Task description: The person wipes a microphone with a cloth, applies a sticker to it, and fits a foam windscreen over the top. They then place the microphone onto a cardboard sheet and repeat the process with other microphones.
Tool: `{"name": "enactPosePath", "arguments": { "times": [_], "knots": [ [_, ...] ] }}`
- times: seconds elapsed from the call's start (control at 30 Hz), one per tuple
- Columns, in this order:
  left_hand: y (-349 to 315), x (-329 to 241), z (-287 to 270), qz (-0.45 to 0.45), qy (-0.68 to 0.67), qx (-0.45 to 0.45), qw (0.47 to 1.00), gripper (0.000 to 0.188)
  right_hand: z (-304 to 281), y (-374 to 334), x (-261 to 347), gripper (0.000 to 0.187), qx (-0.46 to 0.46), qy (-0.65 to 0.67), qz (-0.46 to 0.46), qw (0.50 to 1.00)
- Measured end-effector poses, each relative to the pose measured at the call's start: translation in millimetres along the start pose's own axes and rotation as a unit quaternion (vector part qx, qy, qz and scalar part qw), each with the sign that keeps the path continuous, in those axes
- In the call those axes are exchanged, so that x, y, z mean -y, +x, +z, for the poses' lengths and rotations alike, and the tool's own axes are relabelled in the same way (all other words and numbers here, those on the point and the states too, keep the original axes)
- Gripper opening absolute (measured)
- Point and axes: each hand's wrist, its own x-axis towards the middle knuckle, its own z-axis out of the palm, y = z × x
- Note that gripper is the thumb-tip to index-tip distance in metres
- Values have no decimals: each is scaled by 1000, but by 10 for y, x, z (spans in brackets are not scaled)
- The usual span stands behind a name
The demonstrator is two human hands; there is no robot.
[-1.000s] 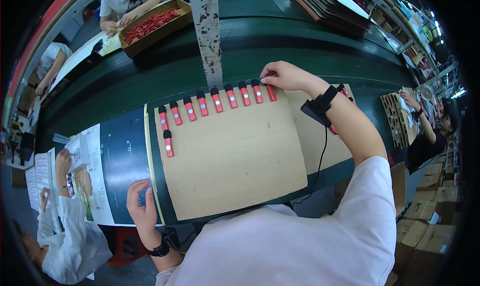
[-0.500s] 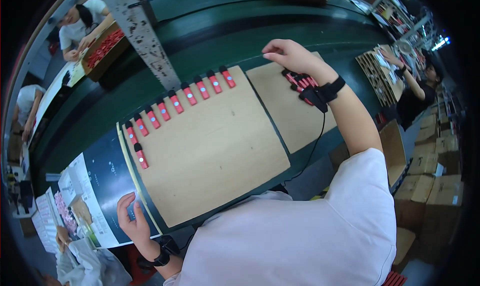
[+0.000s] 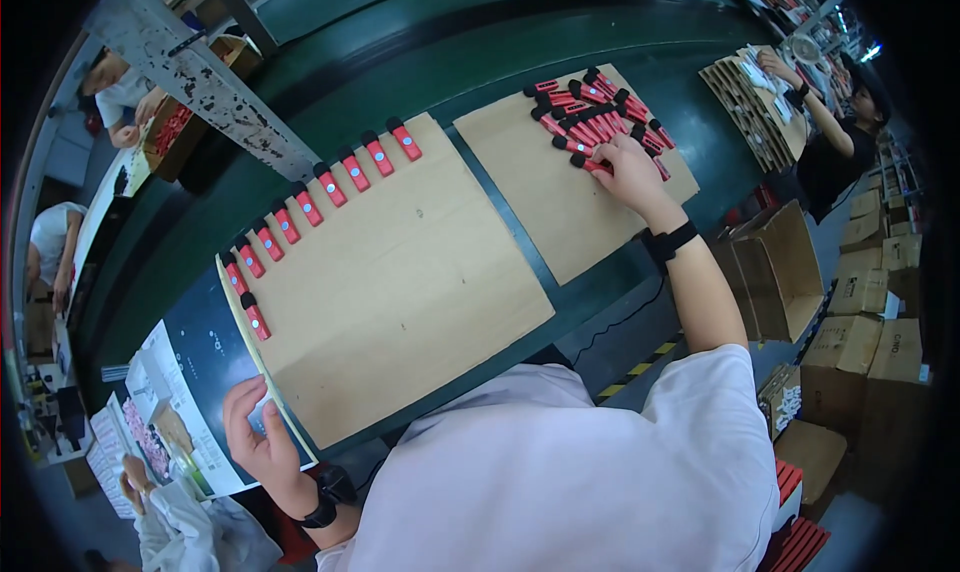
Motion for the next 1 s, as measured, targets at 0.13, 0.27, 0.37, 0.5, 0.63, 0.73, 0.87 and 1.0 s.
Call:
{"name": "enactPosePath", "arguments": {
  "times": [0.13, 0.27, 0.37, 0.5, 0.63, 0.73, 0.87, 1.0],
  "knots": [
    [50, -182, 113, 18, -10, 8, 1000, 13, -280, 9, 413, 17, 21, 79, 74, 994],
    [127, -326, 186, 41, -27, 21, 999, 16, -687, -10, 1161, 20, -30, 298, 0, 954],
    [258, -462, 272, 67, -48, 40, 996, 20, -965, -81, 1739, 20, 0, 389, -105, 915],
    [449, -707, 386, 126, -104, 108, 981, 27, -1094, -103, 2255, 22, 46, 446, -205, 870],
    [523, -856, 450, 154, -145, 128, 969, 32, -991, -107, 2587, 24, 56, 472, -254, 842],
    [455, -750, 421, 166, -134, 120, 970, 29, -906, -129, 2744, 28, 43, 483, -273, 830],
    [403, -634, 374, 177, -136, 90, 971, 30, -891, -173, 2843, 30, 96, 564, -165, 804],
    [350, -592, 347, 158, -149, 78, 973, 32, -788, -205, 2842, 29, 103, 568, -173, 798]
  ]
}}
